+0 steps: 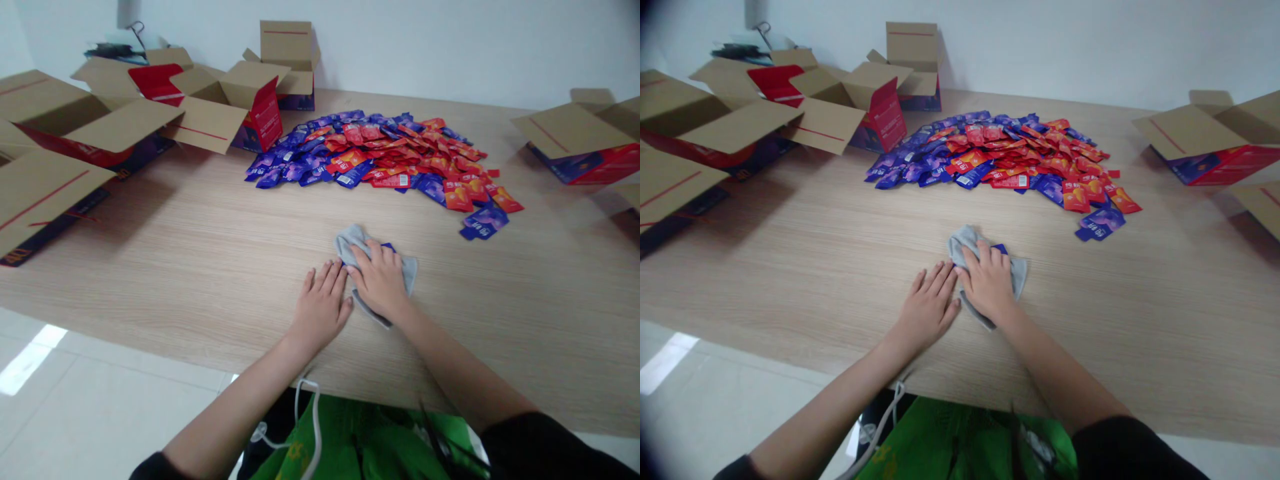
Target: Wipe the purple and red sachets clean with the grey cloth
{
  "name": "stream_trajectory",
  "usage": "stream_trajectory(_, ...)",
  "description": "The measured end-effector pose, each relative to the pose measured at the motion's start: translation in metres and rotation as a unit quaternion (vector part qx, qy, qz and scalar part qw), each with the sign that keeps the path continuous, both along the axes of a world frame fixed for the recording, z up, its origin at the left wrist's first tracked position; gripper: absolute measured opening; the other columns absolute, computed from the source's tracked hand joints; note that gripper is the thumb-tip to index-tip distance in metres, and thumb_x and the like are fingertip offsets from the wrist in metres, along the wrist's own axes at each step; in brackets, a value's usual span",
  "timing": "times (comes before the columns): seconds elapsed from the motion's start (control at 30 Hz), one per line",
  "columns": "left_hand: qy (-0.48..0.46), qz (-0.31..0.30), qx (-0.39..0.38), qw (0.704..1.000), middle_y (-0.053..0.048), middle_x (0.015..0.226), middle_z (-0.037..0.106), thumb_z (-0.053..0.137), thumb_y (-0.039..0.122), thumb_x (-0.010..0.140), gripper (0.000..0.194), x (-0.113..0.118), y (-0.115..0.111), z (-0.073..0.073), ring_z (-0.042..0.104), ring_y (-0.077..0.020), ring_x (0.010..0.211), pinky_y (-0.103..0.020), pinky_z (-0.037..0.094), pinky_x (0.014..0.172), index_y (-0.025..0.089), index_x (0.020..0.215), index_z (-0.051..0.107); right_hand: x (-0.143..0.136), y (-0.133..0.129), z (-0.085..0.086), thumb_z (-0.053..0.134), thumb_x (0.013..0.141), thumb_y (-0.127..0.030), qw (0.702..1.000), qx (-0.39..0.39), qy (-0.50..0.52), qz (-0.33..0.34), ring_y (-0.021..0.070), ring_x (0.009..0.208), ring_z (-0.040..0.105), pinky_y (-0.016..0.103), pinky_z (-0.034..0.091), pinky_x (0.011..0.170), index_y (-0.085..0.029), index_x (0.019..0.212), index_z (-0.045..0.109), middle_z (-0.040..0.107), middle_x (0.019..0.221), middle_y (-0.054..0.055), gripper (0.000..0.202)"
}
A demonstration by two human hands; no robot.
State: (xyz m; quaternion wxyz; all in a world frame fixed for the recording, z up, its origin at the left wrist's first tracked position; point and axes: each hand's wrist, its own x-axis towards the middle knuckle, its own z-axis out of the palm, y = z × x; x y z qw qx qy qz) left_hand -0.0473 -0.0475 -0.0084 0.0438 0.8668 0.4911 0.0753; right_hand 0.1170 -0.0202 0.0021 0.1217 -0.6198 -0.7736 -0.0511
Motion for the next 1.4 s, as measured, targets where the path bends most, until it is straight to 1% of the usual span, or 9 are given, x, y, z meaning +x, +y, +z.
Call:
stream_trajectory(0.23, -0.007, 0.001, -0.003, 1.000, -0.007, 0.161, 0.027, 0.032, 0.042, 0.100, 0.058, 0.000, 0.000, -0.002, 0.025, -0.0249, 0.149, -0.051, 0.023, 0.119, 0.015, 0.152, 0.032, 0.084, 0.025, 0.002, 0.043, 0.091, -0.026, 0.986, 0.014, 0.103, -0.127, 0.0270, 0.100, 0.054, 0.040, 0.045, 0.085, -0.017, 0.124, 0.063, 0.054, 0.114, 0.014, 0.040)
stream_trajectory(0.37, -0.010, -0.006, -0.004, 1.000, -0.007, 0.161, 0.027, 0.032, 0.041, 0.101, 0.058, 0.000, 0.002, -0.001, 0.025, -0.0256, 0.148, -0.052, 0.023, 0.119, 0.015, 0.152, 0.032, 0.042, 0.031, 0.018, 0.042, 0.090, -0.018, 0.979, 0.065, 0.183, -0.057, 0.0218, 0.100, 0.054, 0.034, 0.045, 0.086, -0.022, 0.126, 0.063, 0.052, 0.117, 0.011, 0.042)
stream_trajectory(0.53, -0.006, -0.009, -0.009, 1.000, -0.009, 0.157, 0.037, 0.032, 0.043, 0.101, 0.058, -0.002, 0.002, -0.001, 0.028, -0.0259, 0.147, -0.051, 0.022, 0.119, 0.014, 0.150, 0.037, -0.007, 0.014, 0.009, 0.047, 0.091, -0.023, 0.998, -0.004, 0.032, 0.046, 0.0261, 0.103, 0.048, 0.041, 0.038, 0.088, -0.034, 0.130, 0.062, 0.053, 0.129, 0.009, 0.043)
stream_trajectory(0.7, -0.009, -0.012, -0.002, 1.000, -0.005, 0.162, 0.026, 0.032, 0.040, 0.101, 0.058, -0.003, 0.002, -0.001, 0.025, -0.0244, 0.148, -0.051, 0.024, 0.119, 0.016, 0.153, 0.031, 0.049, 0.005, -0.006, 0.049, 0.088, -0.019, 0.996, 0.001, -0.010, -0.089, 0.0288, 0.101, 0.048, 0.042, 0.038, 0.085, -0.027, 0.132, 0.061, 0.052, 0.126, 0.015, 0.047)
stream_trajectory(0.83, -0.012, -0.017, 0.000, 1.000, -0.006, 0.161, 0.027, 0.031, 0.040, 0.101, 0.057, -0.002, 0.002, -0.001, 0.025, -0.0254, 0.148, -0.052, 0.024, 0.118, 0.016, 0.153, 0.031, 0.089, 0.010, -0.001, 0.043, 0.088, -0.017, 0.993, -0.013, 0.032, -0.116, 0.0278, 0.100, 0.051, 0.041, 0.044, 0.084, -0.020, 0.130, 0.063, 0.051, 0.117, 0.016, 0.046)
stream_trajectory(0.97, -0.015, -0.014, 0.006, 1.000, -0.006, 0.161, 0.029, 0.032, 0.040, 0.100, 0.057, -0.001, 0.002, -0.001, 0.026, -0.0256, 0.148, -0.051, 0.024, 0.118, 0.017, 0.152, 0.032, 0.054, 0.017, 0.012, 0.040, 0.091, -0.019, 0.990, 0.022, 0.113, -0.077, 0.0255, 0.101, 0.053, 0.039, 0.045, 0.085, -0.022, 0.136, 0.057, 0.051, 0.117, 0.014, 0.049)
stream_trajectory(1.07, -0.012, -0.011, 0.002, 1.000, -0.008, 0.158, 0.036, 0.034, 0.041, 0.100, 0.056, -0.002, 0.002, 0.000, 0.027, -0.0259, 0.148, -0.050, 0.022, 0.119, 0.017, 0.150, 0.037, 0.007, 0.012, 0.015, 0.042, 0.093, -0.021, 0.999, 0.004, 0.049, -0.007, 0.0259, 0.099, 0.051, 0.040, 0.042, 0.085, -0.031, 0.140, 0.054, 0.052, 0.123, 0.012, 0.050)
stream_trajectory(1.17, -0.009, -0.013, 0.001, 1.000, -0.008, 0.157, 0.038, 0.035, 0.041, 0.099, 0.055, -0.002, 0.002, 0.000, 0.027, -0.0258, 0.147, -0.050, 0.022, 0.119, 0.017, 0.149, 0.039, -0.008, 0.003, 0.010, 0.047, 0.094, -0.035, 1.000, -0.023, -0.012, -0.001, 0.0272, 0.097, 0.049, 0.042, 0.040, 0.084, -0.033, 0.136, 0.058, 0.054, 0.123, 0.012, 0.043)
stream_trajectory(1.4, -0.009, -0.014, -0.002, 1.000, -0.003, 0.162, 0.028, 0.032, 0.039, 0.100, 0.056, -0.001, 0.001, 0.001, 0.025, -0.0265, 0.148, -0.052, 0.024, 0.118, 0.019, 0.153, 0.032, 0.080, 0.002, 0.000, 0.037, 0.098, -0.040, 0.992, -0.022, -0.003, -0.124, 0.0258, 0.095, 0.053, 0.038, 0.043, 0.080, -0.025, 0.132, 0.062, 0.053, 0.115, 0.014, 0.045)
